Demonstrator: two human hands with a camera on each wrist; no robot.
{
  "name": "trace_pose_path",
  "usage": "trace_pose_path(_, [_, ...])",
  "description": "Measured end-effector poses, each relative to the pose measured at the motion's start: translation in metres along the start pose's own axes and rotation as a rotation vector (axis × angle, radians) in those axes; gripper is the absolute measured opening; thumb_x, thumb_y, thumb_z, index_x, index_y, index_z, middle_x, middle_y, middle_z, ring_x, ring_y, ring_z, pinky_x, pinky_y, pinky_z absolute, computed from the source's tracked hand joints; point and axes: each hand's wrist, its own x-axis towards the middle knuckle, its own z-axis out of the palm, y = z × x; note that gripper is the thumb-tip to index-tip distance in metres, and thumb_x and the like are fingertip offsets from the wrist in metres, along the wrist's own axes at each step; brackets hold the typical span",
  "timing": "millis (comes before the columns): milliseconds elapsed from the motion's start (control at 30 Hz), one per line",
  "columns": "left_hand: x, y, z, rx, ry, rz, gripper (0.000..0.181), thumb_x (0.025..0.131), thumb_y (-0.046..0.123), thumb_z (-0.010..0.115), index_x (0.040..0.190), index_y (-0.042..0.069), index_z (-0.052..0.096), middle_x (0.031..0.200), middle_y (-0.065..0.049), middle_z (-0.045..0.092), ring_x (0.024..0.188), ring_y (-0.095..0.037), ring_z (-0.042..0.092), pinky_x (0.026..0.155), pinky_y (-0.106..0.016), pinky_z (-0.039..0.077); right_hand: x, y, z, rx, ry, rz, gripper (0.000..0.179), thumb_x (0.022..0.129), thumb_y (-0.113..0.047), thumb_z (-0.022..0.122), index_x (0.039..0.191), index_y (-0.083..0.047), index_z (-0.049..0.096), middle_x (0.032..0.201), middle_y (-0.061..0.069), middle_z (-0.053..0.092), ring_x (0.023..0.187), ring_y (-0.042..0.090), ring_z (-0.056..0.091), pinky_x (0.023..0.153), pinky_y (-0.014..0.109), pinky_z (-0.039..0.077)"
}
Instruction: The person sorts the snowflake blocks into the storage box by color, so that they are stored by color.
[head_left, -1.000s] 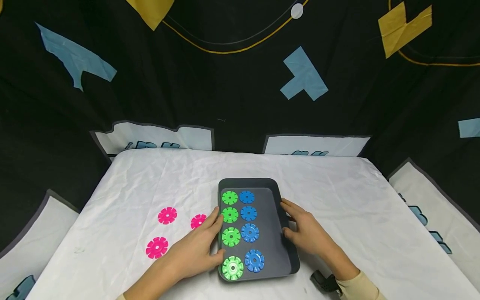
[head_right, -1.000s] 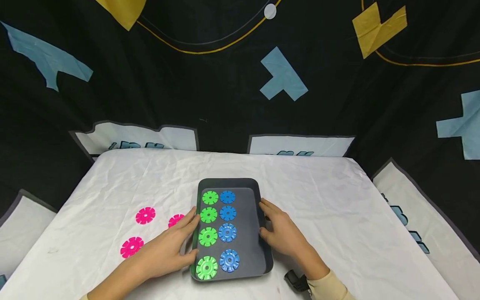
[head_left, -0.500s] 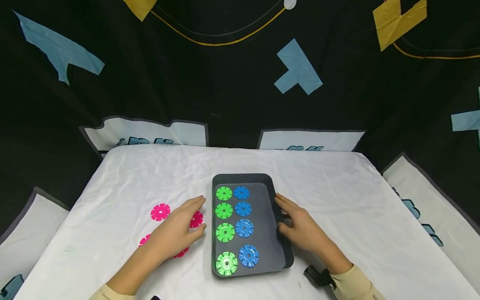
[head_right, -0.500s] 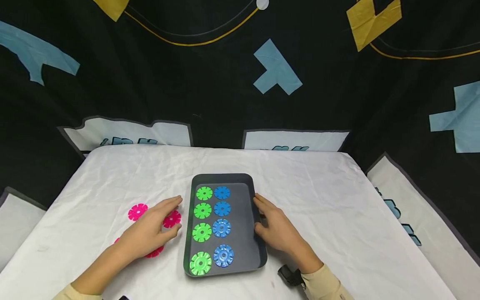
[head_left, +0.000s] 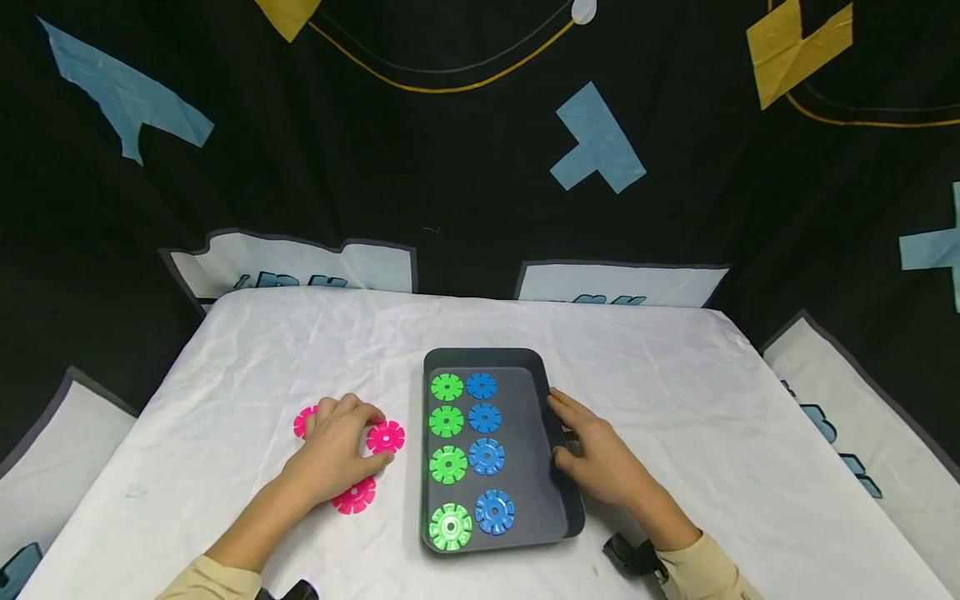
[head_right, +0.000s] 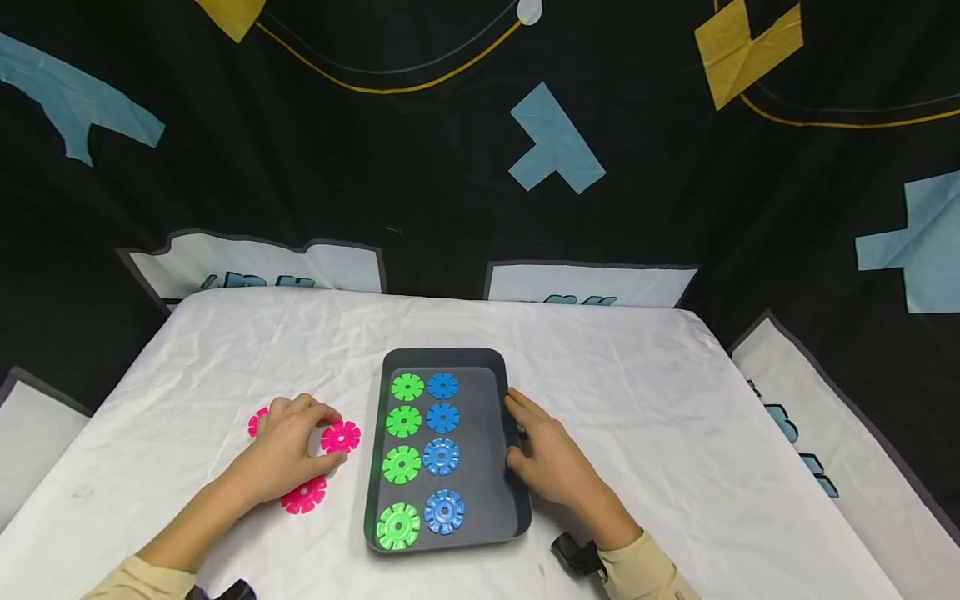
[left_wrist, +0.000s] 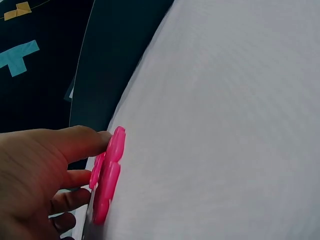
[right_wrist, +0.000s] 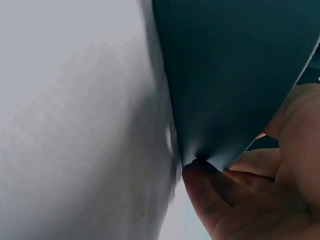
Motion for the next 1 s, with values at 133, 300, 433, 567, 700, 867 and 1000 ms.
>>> trace_pose_path(133, [0.0016,-0.0013,0.0008,-0.012,0.023,0.021,0.047,0.067,0.024,0.086,0.104,0.007,0.064,0.097,-0.001,0.057,0.097,-0.027,0.043,0.083,-0.049,0.031,0.0022,-0.0018,-0.0008,-0.010,0.000,0.007,0.071,0.083,-0.001,0.064,0.148,0.004,0.035,0.157,0.011,0.028,0.120,0.026,0.057,0.091,0.034,0.051])
trace_pose_path(300, [0.0050,0.0007,-0.0017,0.014,0.019,0.083,0.049,0.066,0.021,0.086,0.108,0.008,0.064,0.095,0.001,0.061,0.091,-0.020,0.052,0.084,-0.044,0.040,0.0049,-0.0042,-0.0028,-0.026,-0.008,0.037,0.071,0.084,-0.004,0.063,0.149,0.001,0.035,0.158,0.005,0.026,0.124,0.022,0.053,0.094,0.032,0.049])
trace_pose_path(433, [0.0048,0.0026,-0.0043,-0.013,-0.015,0.084,0.054,0.068,0.018,0.085,0.115,0.006,0.064,0.100,0.000,0.061,0.087,-0.014,0.056,0.079,-0.036,0.051,0.0065,-0.0054,-0.0039,-0.020,-0.009,0.039,0.071,0.083,-0.004,0.063,0.149,0.000,0.036,0.158,0.002,0.026,0.123,0.021,0.054,0.094,0.031,0.049])
trace_pose_path(567, [0.0035,0.0031,-0.0043,-0.025,-0.032,0.068,0.057,0.067,0.018,0.086,0.118,0.005,0.065,0.098,0.002,0.059,0.082,-0.010,0.054,0.074,-0.031,0.053,0.0066,-0.0050,-0.0032,-0.018,-0.013,0.033,0.071,0.083,-0.004,0.064,0.148,0.001,0.037,0.158,0.004,0.027,0.126,0.019,0.051,0.094,0.030,0.049])
trace_pose_path(700, [0.0033,0.0043,-0.0033,-0.013,-0.047,0.040,0.058,0.066,0.021,0.088,0.117,0.005,0.067,0.095,0.003,0.059,0.083,-0.009,0.053,0.074,-0.030,0.052,0.0050,-0.0031,-0.0010,-0.015,-0.017,0.039,0.071,0.083,-0.004,0.064,0.148,0.001,0.036,0.158,0.006,0.027,0.128,0.018,0.049,0.094,0.030,0.049])
trace_pose_path(867, [0.0033,0.0066,-0.0038,0.000,-0.064,0.007,0.057,0.064,0.024,0.090,0.114,0.007,0.069,0.092,0.004,0.059,0.084,-0.011,0.053,0.075,-0.031,0.052,0.0021,-0.0010,0.0022,-0.017,-0.005,0.047,0.072,0.083,-0.003,0.065,0.148,0.000,0.037,0.158,0.006,0.028,0.129,0.019,0.048,0.094,0.031,0.049])
trace_pose_path(1000, [0.0027,0.0082,-0.0035,0.027,-0.052,0.022,0.054,0.063,0.024,0.090,0.109,0.007,0.070,0.089,0.004,0.060,0.085,-0.012,0.054,0.076,-0.033,0.052,-0.0001,0.0009,0.0036,-0.017,0.000,0.066,0.072,0.083,-0.004,0.065,0.148,0.000,0.037,0.157,0.007,0.029,0.130,0.019,0.047,0.094,0.031,0.049])
